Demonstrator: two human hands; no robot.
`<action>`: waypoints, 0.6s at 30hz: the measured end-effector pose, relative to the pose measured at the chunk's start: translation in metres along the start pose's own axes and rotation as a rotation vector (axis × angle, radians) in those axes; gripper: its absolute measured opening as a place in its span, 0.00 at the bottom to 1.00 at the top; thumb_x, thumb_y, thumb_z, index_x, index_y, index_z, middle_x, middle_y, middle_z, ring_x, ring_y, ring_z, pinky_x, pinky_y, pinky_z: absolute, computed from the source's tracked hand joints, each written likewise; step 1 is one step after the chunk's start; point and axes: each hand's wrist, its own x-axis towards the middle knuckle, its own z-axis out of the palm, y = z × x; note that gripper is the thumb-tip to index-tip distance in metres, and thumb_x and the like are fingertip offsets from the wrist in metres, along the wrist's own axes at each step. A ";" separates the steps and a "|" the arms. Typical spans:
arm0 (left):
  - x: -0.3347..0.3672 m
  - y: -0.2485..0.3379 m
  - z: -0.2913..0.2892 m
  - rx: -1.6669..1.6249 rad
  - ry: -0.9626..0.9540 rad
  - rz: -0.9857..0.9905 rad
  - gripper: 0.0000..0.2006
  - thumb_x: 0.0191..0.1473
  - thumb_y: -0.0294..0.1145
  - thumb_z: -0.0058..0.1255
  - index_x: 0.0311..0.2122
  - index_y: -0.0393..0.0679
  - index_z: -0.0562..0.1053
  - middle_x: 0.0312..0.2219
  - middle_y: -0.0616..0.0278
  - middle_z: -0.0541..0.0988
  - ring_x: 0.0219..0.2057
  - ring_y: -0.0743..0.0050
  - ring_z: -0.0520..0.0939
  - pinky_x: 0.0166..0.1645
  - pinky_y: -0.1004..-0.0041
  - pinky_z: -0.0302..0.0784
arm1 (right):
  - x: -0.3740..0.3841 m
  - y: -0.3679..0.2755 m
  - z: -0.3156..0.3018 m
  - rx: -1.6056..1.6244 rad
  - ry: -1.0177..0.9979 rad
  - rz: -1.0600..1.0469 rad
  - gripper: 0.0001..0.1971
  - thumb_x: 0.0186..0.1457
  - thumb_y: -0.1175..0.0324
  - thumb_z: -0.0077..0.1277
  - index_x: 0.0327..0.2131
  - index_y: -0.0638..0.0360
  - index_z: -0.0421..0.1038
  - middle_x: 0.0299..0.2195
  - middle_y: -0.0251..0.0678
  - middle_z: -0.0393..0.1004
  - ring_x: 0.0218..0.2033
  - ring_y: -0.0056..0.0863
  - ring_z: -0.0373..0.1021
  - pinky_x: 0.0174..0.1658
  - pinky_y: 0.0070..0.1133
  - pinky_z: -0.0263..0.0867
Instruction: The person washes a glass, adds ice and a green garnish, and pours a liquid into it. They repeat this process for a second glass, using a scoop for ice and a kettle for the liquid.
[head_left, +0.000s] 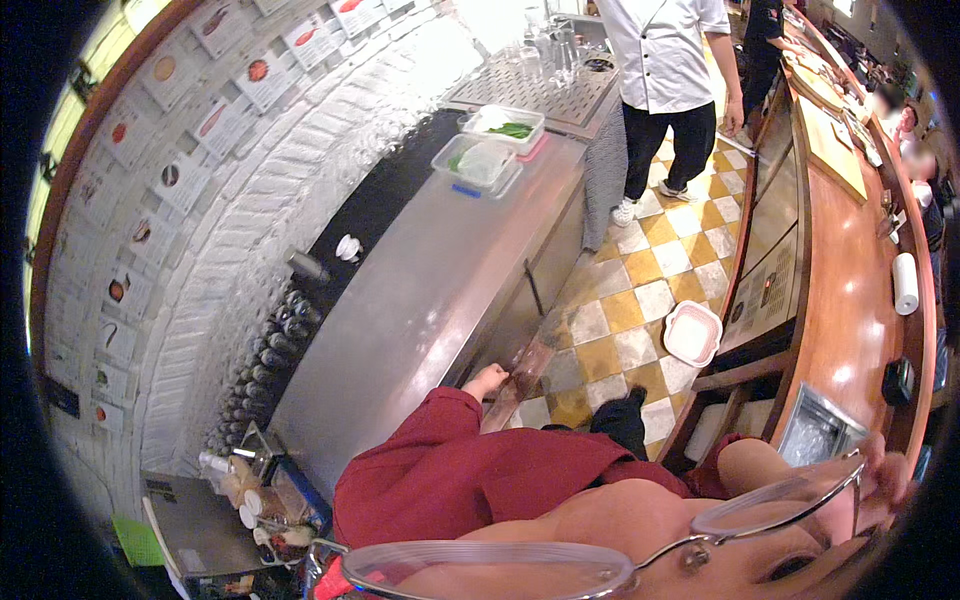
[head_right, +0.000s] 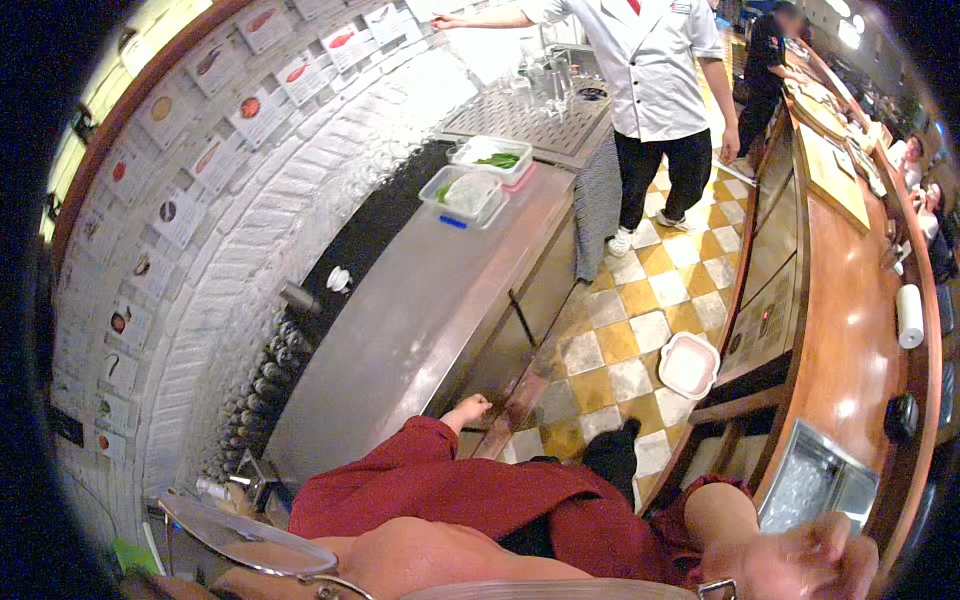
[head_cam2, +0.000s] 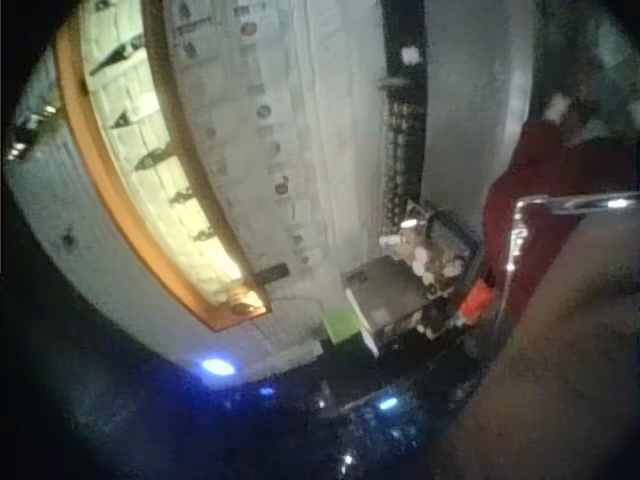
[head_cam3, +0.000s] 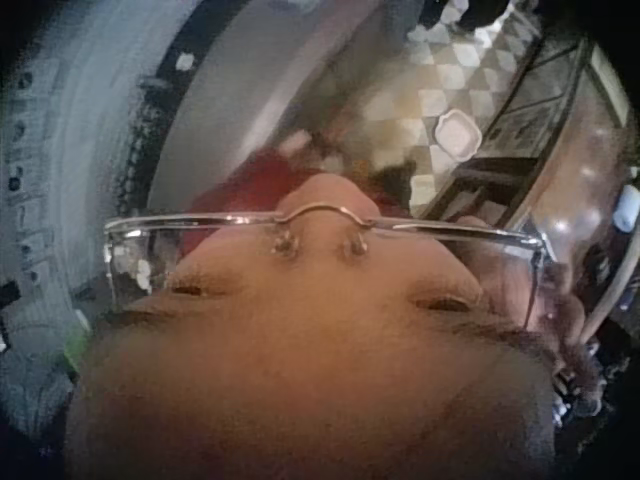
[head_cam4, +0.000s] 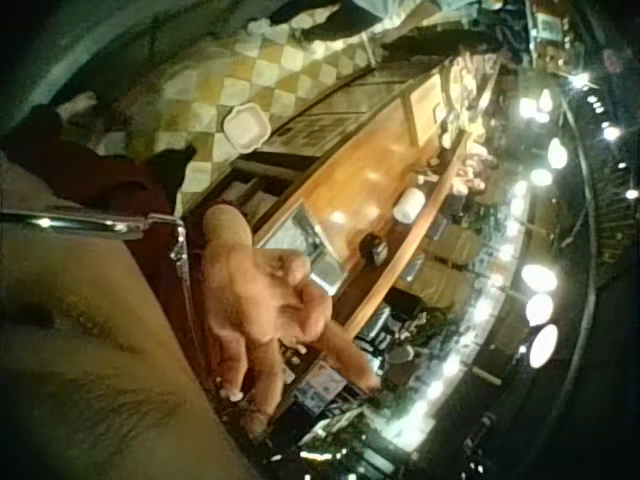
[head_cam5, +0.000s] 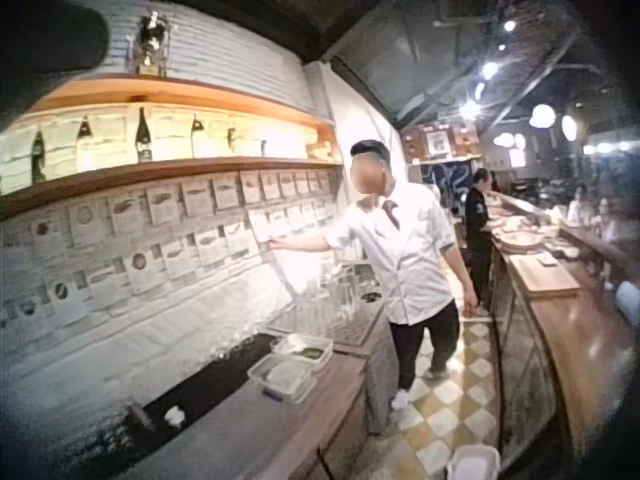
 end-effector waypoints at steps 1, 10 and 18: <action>0.022 0.025 0.002 -0.017 0.019 0.037 0.18 0.47 0.47 0.51 0.32 0.41 0.74 0.29 0.50 0.78 0.35 0.54 0.78 0.41 0.63 0.71 | -0.004 0.017 -0.017 0.013 0.002 0.017 0.30 0.50 0.52 0.45 0.57 0.47 0.54 0.61 0.42 0.45 0.55 0.32 0.51 0.56 0.33 0.44; 0.106 0.203 0.064 0.180 -0.383 -0.039 0.26 0.50 0.56 0.45 0.33 0.36 0.74 0.26 0.49 0.78 0.27 0.59 0.79 0.33 0.62 0.73 | -0.043 0.170 -0.198 -0.471 0.210 0.351 0.34 0.45 0.47 0.50 0.53 0.57 0.59 0.56 0.49 0.55 0.45 0.35 0.56 0.50 0.33 0.49; 0.164 0.339 0.071 0.178 -0.313 0.282 0.17 0.54 0.46 0.42 0.33 0.40 0.70 0.34 0.46 0.76 0.37 0.45 0.75 0.39 0.57 0.68 | -0.131 0.295 -0.311 -0.462 0.170 1.309 0.28 0.53 0.52 0.45 0.50 0.63 0.59 0.41 0.40 0.68 0.37 0.23 0.63 0.42 0.20 0.59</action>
